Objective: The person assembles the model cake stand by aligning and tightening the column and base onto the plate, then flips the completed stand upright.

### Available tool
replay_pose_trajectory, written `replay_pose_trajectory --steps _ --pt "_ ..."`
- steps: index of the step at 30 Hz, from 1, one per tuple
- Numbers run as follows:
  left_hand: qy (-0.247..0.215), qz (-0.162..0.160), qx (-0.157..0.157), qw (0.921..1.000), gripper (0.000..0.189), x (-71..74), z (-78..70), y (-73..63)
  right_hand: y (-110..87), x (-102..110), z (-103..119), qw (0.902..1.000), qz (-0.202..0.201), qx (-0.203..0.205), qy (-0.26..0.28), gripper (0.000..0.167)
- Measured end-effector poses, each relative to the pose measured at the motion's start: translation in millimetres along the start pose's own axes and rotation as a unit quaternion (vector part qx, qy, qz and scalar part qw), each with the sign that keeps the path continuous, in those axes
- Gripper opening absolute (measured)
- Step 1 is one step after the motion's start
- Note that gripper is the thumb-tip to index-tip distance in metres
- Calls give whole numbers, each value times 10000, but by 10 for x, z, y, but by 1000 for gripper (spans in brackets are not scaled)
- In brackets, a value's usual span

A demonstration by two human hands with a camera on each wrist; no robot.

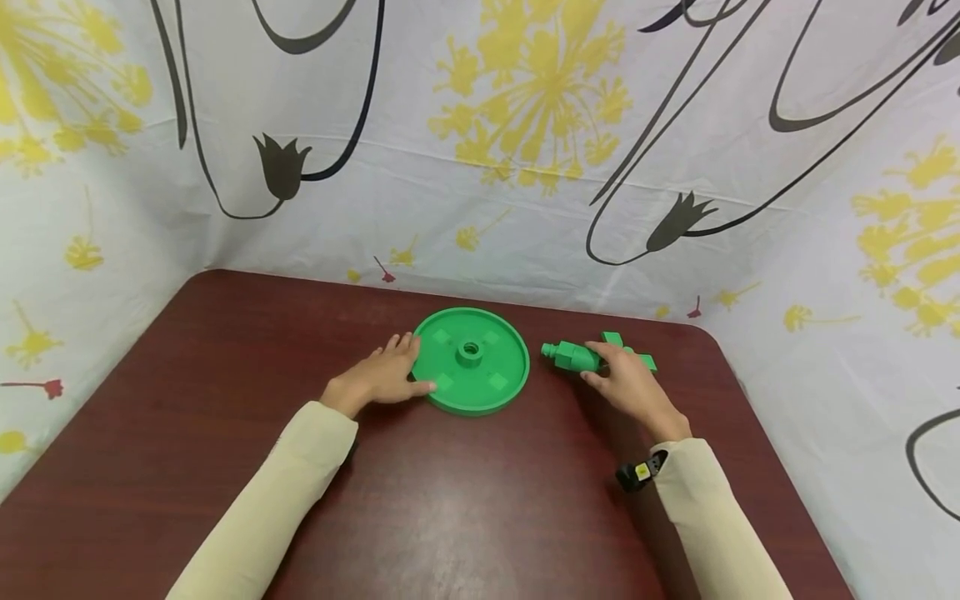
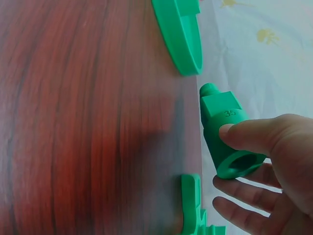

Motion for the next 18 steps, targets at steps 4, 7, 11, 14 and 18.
replay_pose_trajectory --steps 4,7,11,14,18 --pt "-97 77 -6 9999 93 -6 5 22 24 10 70 9997 -113 -1 206 56" --pt "-96 125 -2 9999 92 -7 -1 38 53 14 127 9992 -149 -21 377 56" --pt "-90 114 -14 9999 92 5 -7 52 114 15 210 9978 -214 -23 632 57" --pt "-86 122 5 9999 93 8 -13 51 152 19 293 9968 -236 -2 769 57" --pt "-77 159 39 9998 93 -6 -14 43 182 -11 398 9959 -216 32 882 57"
Point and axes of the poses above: each hand's wrist, its own y-axis towards the middle knuckle, its own x-axis out of the back of the hand, z = x × y, the point moved 5 cm from there along y, towards the middle knuckle, and after that the axes turned 4 degrees about x, right-handed, at the moved point
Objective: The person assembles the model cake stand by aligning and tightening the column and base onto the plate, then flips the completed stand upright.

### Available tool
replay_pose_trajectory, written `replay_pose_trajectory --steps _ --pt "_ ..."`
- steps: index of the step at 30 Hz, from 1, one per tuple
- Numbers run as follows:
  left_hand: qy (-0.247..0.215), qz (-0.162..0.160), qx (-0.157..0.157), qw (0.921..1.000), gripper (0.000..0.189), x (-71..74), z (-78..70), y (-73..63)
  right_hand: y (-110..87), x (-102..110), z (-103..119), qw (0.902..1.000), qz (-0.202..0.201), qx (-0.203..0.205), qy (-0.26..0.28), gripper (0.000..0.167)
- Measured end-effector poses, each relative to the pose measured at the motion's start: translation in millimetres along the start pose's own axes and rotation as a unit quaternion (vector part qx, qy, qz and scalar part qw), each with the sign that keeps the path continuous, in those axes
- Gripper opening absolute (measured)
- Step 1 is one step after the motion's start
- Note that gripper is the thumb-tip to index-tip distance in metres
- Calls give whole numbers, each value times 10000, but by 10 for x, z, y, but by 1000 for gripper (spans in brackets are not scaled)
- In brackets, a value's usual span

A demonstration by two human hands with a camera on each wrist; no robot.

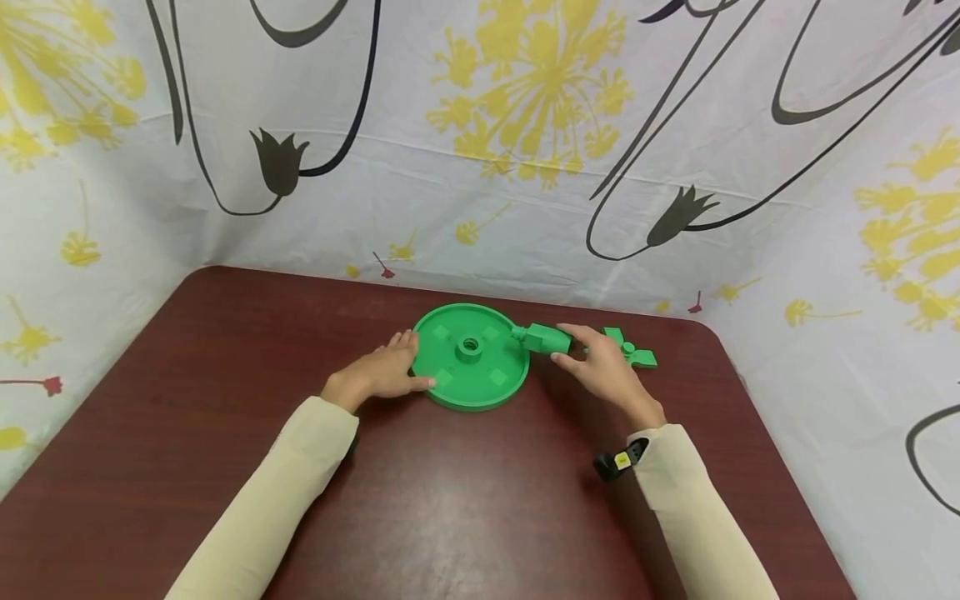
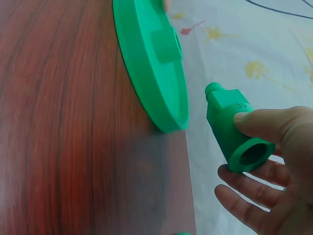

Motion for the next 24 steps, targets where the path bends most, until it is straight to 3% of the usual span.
replay_pose_trajectory --steps 11,17,24 --pt "-245 -87 5 9997 94 25 -20 -9 122 -137 221 9988 108 143 455 54" --pt "-531 -65 162 9984 97 7 28 -21 218 -266 380 9972 125 266 691 50" --pt "-628 -84 192 9978 98 16 -8 16 310 -300 491 9973 30 472 564 49"
Point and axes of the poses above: each hand's wrist, its own y-axis towards the middle knuckle, its own x-axis out of the back of the hand, z = x × y, the point moved 5 cm from there along y, towards the middle knuckle, and after that the axes turned 4 degrees about x, right-handed, at the moved point
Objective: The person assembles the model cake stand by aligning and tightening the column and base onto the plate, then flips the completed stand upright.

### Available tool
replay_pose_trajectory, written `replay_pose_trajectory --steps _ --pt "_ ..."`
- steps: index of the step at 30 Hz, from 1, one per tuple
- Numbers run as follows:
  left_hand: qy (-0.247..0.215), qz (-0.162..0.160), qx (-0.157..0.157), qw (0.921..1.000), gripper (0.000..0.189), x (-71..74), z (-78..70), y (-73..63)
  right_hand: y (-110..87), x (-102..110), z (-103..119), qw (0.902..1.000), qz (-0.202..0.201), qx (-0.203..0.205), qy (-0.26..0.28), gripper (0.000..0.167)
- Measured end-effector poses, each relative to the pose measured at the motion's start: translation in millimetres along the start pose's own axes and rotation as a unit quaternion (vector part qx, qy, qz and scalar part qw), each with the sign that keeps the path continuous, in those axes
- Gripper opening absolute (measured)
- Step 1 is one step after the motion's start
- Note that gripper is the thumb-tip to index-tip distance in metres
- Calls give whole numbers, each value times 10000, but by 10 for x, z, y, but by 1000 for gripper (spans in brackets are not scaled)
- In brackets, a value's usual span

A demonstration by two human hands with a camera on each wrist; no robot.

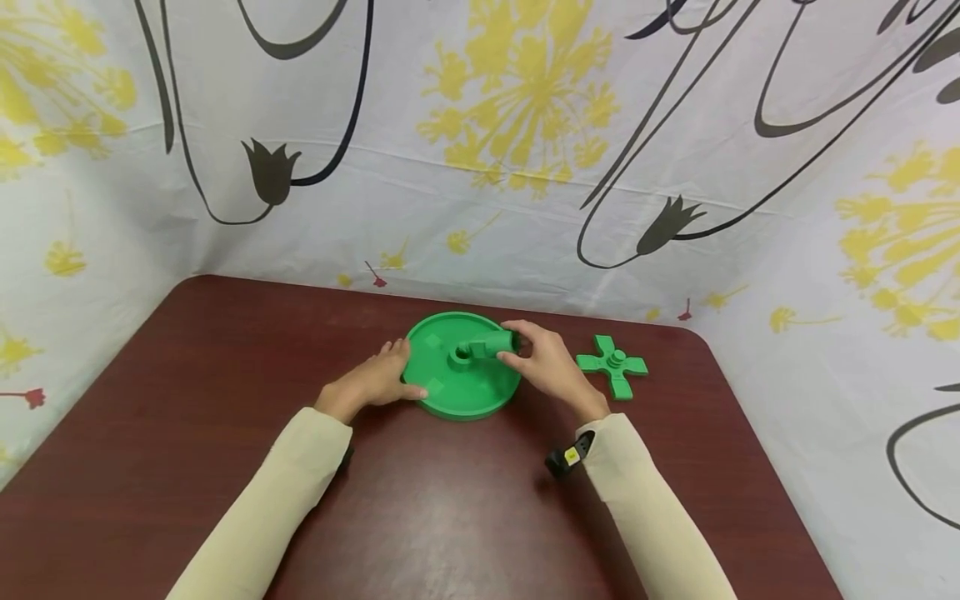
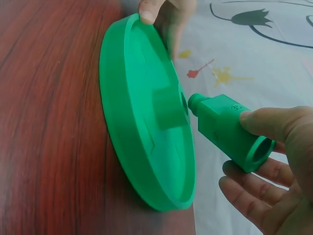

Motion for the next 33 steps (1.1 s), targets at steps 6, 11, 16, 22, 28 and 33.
replay_pose_trajectory --steps 6,11,16,22,28,33 --pt "-92 -52 26 9999 97 -4 5 -23 64 -41 47 9999 -10 98 -111 50" --pt "-93 -33 58 9999 97 -20 6 -36 104 -51 101 9999 -76 132 7 52" --pt "-98 22 53 9999 98 -14 5 -24 172 -57 172 9997 -201 67 122 54" --pt "-154 52 35 9999 98 6 3 -26 257 -88 215 9990 -368 118 243 55" --pt "-151 36 54 9999 97 1 39 -25 318 -174 255 9990 -273 298 178 55" --pt "-117 -6 11 9999 98 2 31 5 339 -223 304 9996 -98 244 -31 57"
Point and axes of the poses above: each hand's wrist, its own y-axis towards the middle knuckle, its own x-axis out of the back of the hand, z = x × y, the point moved 5 cm from there along y, towards the middle knuckle, and after that the axes turned 4 degrees about x, right-handed, at the moved point
